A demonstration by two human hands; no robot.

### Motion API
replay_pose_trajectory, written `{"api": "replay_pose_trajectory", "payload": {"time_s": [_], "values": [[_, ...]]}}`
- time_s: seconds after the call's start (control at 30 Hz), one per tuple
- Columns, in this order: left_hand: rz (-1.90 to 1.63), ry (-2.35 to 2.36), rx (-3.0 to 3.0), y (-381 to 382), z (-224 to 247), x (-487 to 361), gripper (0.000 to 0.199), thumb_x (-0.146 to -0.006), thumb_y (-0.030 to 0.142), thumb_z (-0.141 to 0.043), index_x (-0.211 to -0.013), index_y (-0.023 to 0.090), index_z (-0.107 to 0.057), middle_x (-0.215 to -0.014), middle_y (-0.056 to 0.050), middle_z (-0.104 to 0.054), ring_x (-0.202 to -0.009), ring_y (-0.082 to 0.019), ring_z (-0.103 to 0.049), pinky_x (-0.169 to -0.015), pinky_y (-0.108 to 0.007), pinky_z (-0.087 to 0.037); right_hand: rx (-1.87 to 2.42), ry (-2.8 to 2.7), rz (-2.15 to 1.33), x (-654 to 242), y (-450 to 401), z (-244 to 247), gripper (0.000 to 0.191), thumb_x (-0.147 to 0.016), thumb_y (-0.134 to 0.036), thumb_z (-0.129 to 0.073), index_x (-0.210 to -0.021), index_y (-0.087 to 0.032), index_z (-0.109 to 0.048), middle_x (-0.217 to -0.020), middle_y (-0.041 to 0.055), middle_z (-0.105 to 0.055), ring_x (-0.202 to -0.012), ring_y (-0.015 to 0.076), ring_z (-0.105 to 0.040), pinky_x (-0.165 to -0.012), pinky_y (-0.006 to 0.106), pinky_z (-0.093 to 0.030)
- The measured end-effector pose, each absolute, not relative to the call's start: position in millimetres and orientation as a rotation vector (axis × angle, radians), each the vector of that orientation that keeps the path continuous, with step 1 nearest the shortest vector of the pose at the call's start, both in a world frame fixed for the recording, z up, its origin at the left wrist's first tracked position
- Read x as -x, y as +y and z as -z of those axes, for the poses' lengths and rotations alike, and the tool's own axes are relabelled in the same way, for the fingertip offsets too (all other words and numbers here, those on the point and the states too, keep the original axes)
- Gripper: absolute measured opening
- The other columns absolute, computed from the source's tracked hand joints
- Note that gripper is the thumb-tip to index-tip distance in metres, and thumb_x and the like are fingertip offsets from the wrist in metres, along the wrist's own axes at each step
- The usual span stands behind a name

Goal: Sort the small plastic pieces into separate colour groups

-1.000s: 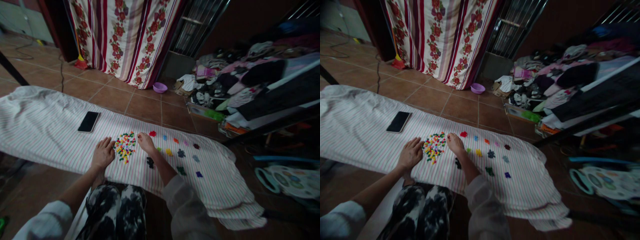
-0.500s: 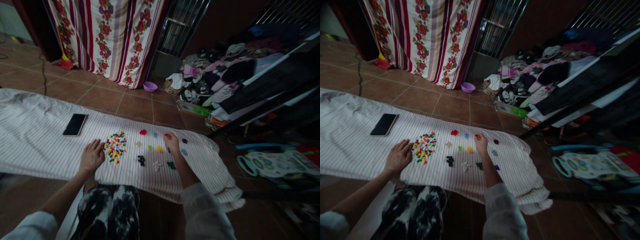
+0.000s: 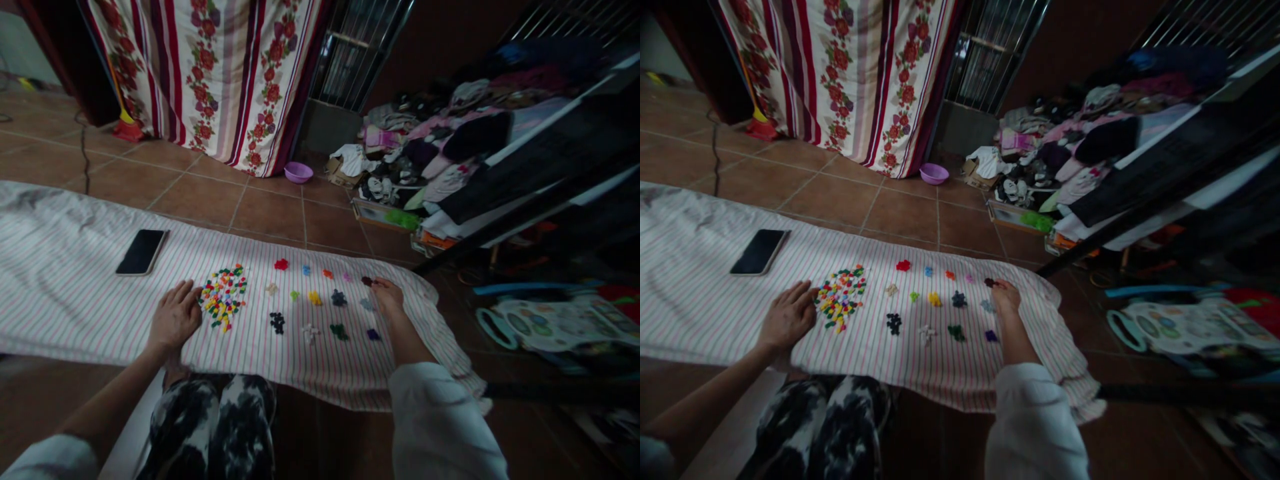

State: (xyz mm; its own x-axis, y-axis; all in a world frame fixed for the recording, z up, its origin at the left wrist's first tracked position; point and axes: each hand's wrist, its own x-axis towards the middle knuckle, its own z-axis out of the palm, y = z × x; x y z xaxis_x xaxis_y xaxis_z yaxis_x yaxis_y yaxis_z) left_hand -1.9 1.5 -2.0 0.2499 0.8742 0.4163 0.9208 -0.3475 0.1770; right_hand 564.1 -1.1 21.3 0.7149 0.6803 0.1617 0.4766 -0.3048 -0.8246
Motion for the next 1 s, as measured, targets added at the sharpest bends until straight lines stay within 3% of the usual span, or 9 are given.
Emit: {"api": "replay_pose_trajectory", "payload": {"time_s": [0.27,0.5,0.83,1.0], "values": [[0.652,-1.724,2.376,1.6,1.7,1.9,0.04,-0.086,0.025,-0.038,-0.115,0.017,-0.064,-0.131,-0.015,-0.06,-0.128,-0.029,-0.051,-0.105,-0.046,-0.041,2.068,-0.811,-0.189,-564.7,-1.1,-23.5,0.016,-0.061,-0.027,-0.061,-0.073,-0.021,-0.07,-0.069,0.0046,-0.068,-0.07,0.0228,-0.065,-0.08,0.046,-0.058],[0.679,-1.764,2.384,1.3,1.9,1.5,0.04,-0.085,0.026,-0.039,-0.115,0.019,-0.065,-0.131,-0.013,-0.06,-0.129,-0.029,-0.049,-0.106,-0.046,-0.041,2.043,-0.877,-0.226,-569.2,-1.6,-21.3,0.02,-0.059,-0.029,-0.066,-0.077,-0.022,-0.071,-0.068,0.0028,-0.067,-0.07,0.0237,-0.066,-0.076,0.047,-0.059],[0.704,-1.76,2.389,0.9,0.9,0.9,0.039,-0.085,0.025,-0.039,-0.114,0.019,-0.065,-0.131,-0.013,-0.06,-0.129,-0.029,-0.05,-0.105,-0.047,-0.041,1.99,-0.824,-0.316,-572.1,-0.2,-15.5,0.023,-0.06,-0.024,-0.061,-0.081,-0.021,-0.069,-0.078,0.0036,-0.07,-0.081,0.0234,-0.067,-0.094,0.051,-0.052],[0.725,-1.796,2.402,0.7,2.3,0.8,0.039,-0.084,0.026,-0.041,-0.115,0.02,-0.064,-0.133,-0.012,-0.059,-0.13,-0.029,-0.048,-0.107,-0.047,-0.039,2.029,-0.852,-0.286,-569.7,-0.8,-18.7,0.023,-0.062,-0.025,-0.06,-0.083,-0.02,-0.069,-0.08,0.0039,-0.07,-0.083,0.0227,-0.067,-0.092,0.046,-0.053]]}}
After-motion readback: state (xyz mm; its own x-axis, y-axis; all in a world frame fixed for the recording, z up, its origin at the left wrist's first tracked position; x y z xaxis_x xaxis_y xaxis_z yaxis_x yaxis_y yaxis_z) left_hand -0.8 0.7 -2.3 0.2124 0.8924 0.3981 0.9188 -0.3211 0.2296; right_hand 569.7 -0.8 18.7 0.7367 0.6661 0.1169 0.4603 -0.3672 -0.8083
